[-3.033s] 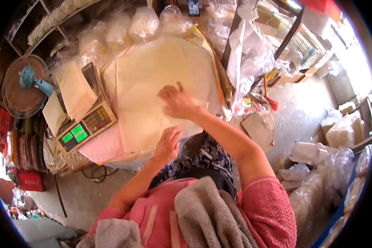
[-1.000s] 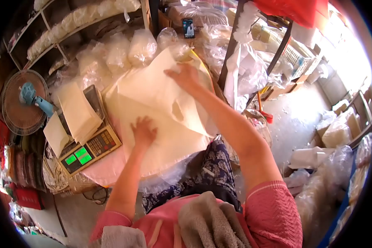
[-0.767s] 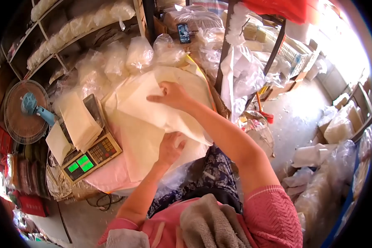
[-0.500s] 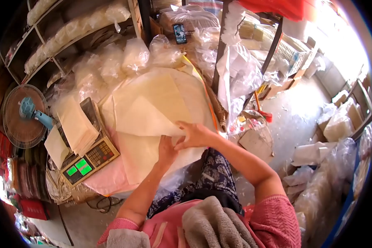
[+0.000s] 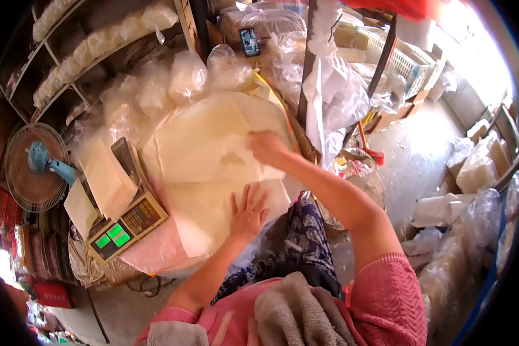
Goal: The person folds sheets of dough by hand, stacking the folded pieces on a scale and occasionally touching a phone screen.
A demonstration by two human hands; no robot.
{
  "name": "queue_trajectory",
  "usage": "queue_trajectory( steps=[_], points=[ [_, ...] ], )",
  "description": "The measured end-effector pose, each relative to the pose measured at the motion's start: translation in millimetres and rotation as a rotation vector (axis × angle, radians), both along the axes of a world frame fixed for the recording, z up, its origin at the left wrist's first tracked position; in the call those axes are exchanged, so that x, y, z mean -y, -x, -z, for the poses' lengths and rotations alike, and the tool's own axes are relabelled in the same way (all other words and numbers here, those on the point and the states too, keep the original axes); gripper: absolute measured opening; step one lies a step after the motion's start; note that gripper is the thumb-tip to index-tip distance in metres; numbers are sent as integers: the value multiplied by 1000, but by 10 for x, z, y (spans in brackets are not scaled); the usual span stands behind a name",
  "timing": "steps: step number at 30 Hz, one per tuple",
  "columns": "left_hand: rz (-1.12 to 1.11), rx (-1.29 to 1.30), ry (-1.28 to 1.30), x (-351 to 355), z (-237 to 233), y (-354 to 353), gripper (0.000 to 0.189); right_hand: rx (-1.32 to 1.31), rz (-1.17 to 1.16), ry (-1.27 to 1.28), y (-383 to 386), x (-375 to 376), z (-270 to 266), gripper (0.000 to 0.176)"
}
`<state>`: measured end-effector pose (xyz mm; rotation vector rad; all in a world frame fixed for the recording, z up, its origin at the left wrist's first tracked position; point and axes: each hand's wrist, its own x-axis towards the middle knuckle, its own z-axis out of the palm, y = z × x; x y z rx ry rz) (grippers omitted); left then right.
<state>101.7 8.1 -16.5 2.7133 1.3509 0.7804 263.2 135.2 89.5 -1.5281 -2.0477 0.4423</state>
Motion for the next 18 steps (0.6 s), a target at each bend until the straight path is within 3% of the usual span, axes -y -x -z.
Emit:
queue_trajectory(
  steps=[3,7,10,13,14,15,16,18],
  points=[
    [1,-75,33,15,-2,8,51,184,-14,-113,-9,-405,-224,13],
    [41,-67,57,-1,15,18,49,165,138,-229,81,-857,-740,15],
    [67,-27,53,-28,47,31,48,157,259,-256,-50,-1346,-816,16],
    [95,184,150,-93,-8,89,33,725,39,-50,13,-1714,-620,28],
    [115,312,219,-186,17,164,28,505,-30,24,-130,-1607,-544,29],
    [133,444,290,-291,31,250,23,494,-20,-102,-6,-1366,-634,30],
    [-32,523,106,-408,-181,366,21,478,-13,-227,144,-1217,-673,31],
    [-312,461,44,-792,-228,743,12,355,-128,-327,505,-1107,-501,41]
  ],
)
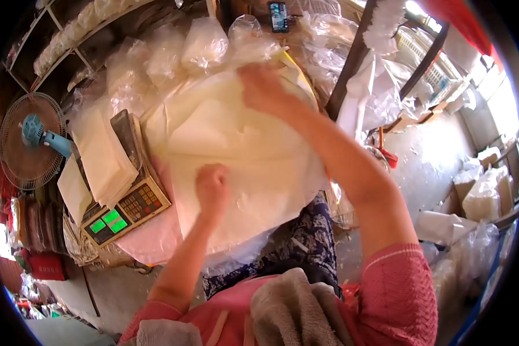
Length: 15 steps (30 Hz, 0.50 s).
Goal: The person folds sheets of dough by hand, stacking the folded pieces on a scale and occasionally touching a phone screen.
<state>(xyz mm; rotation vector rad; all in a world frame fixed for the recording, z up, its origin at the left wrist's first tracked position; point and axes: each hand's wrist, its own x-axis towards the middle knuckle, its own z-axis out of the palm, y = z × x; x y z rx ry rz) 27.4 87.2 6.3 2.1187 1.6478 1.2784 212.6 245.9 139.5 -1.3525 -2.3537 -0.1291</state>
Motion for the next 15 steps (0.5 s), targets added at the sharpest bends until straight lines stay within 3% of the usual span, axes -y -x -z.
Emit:
queue_trajectory(
  steps=[1,5,6,7,9,10,13,14,15],
  points=[
    [-234,-159,-25,-154,-39,137,13,-83,-127,44,235,14,103,51],
    [-442,-320,198,-603,157,587,29,157,-372,287,1117,395,248,73],
    [-435,-339,434,-640,114,583,45,118,-418,250,1293,348,416,74],
    [-429,-372,344,-646,145,568,45,81,-461,210,1451,263,584,76],
    [-406,-431,165,-595,266,529,45,196,-389,282,1764,163,602,65],
    [-353,-475,349,-586,255,548,58,253,-349,328,1835,134,586,60],
    [-380,-521,219,-557,250,468,60,358,-375,357,1834,-59,459,29],
    [-373,-516,247,-558,236,460,62,250,-346,207,1719,-70,429,10],
    [-366,-513,273,-557,217,462,64,219,-282,189,1573,-102,330,12]
  ],
)
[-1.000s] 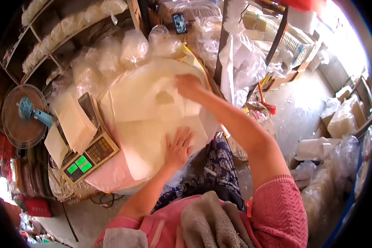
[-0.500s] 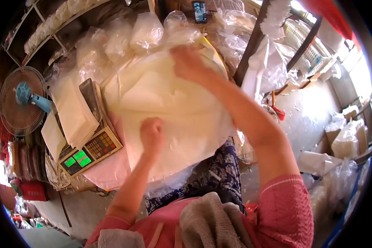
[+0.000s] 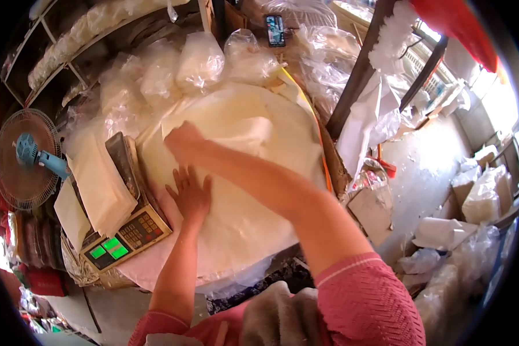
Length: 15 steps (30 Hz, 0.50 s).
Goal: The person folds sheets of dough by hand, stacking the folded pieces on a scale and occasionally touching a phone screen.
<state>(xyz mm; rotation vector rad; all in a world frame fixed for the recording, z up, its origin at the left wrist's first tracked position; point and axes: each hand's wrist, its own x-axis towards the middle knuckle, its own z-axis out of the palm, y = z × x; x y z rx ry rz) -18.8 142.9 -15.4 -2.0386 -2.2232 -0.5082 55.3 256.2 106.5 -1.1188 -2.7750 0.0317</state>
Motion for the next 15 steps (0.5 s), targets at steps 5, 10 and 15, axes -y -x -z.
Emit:
queue_trajectory(
  steps=[5,10,15],
  points=[
    [-16,18,-4,6,55,27,64,-755,360,91,-1094,-22,-618,27],
    [-28,-33,-5,-15,125,43,63,-802,531,-203,-1884,362,-975,32],
    [-48,-31,15,-28,147,40,66,-951,560,-258,-2368,779,-1324,24]
  ],
)
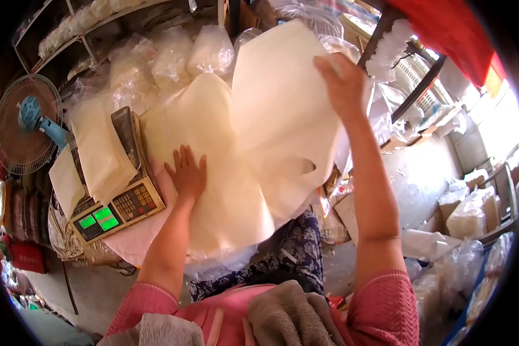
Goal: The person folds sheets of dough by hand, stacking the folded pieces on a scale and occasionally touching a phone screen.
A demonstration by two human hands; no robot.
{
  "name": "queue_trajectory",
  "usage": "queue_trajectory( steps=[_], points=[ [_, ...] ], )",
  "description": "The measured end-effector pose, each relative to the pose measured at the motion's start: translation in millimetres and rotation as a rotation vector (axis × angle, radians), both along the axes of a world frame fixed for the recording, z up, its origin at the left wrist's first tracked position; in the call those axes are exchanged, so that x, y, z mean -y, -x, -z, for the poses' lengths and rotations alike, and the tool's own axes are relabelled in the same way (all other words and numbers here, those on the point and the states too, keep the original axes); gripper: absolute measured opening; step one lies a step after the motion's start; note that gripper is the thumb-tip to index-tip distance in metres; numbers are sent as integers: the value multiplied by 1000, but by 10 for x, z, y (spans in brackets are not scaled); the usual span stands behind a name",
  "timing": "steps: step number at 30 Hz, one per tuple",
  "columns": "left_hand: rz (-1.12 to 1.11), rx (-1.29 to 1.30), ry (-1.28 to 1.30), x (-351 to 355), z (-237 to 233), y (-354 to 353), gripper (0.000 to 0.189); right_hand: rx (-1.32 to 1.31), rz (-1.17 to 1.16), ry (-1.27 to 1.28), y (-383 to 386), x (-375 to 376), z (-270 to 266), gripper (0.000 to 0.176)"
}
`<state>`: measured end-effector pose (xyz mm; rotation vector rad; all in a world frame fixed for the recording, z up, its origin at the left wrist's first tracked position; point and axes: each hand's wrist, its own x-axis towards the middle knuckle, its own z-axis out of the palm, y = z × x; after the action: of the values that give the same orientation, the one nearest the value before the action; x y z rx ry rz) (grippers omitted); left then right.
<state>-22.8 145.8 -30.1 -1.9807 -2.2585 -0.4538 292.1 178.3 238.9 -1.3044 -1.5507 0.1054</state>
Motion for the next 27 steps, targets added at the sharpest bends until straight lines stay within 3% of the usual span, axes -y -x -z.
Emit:
queue_trajectory(
  steps=[1,4,7,8,9,13,16,19,21,22,23,24,26,27],
  points=[
    [1,0,-9,1,6,-1,67,-53,-63,-44,-94,61,-89,23],
    [-10,4,25,7,-19,-10,67,103,53,-171,-373,418,-470,18],
    [-30,32,144,32,-157,-37,68,469,445,-355,-1104,842,-957,21],
    [-28,56,138,35,-170,-45,68,158,389,-277,-1261,1054,-1133,27],
    [-24,79,128,41,-179,-39,68,187,407,-325,-1383,1267,-1247,30],
    [-16,137,141,33,-205,-31,71,45,266,-87,-1538,2005,-1421,31],
    [18,154,34,38,-204,-18,66,314,233,-57,-1610,2275,-1291,20],
    [309,157,212,214,-371,-146,56,104,304,-58,-1246,2504,-1115,25],
    [665,760,217,745,-276,-453,50,26,174,30,-1165,2621,-1052,27],
    [829,977,372,1054,-368,-630,58,-11,109,71,-1132,2658,-1033,28],
    [926,1021,649,1236,-501,-740,66,-40,81,60,-1096,2667,-984,28],
    [940,1434,934,1496,-642,-844,68,-68,53,51,-1055,2650,-908,28],
    [769,1266,1077,1560,-330,-877,57,-132,-14,56,-864,2615,-856,25],
    [658,1435,996,1620,-385,-905,48,-124,-43,107,-790,2571,-840,24]
  ],
)
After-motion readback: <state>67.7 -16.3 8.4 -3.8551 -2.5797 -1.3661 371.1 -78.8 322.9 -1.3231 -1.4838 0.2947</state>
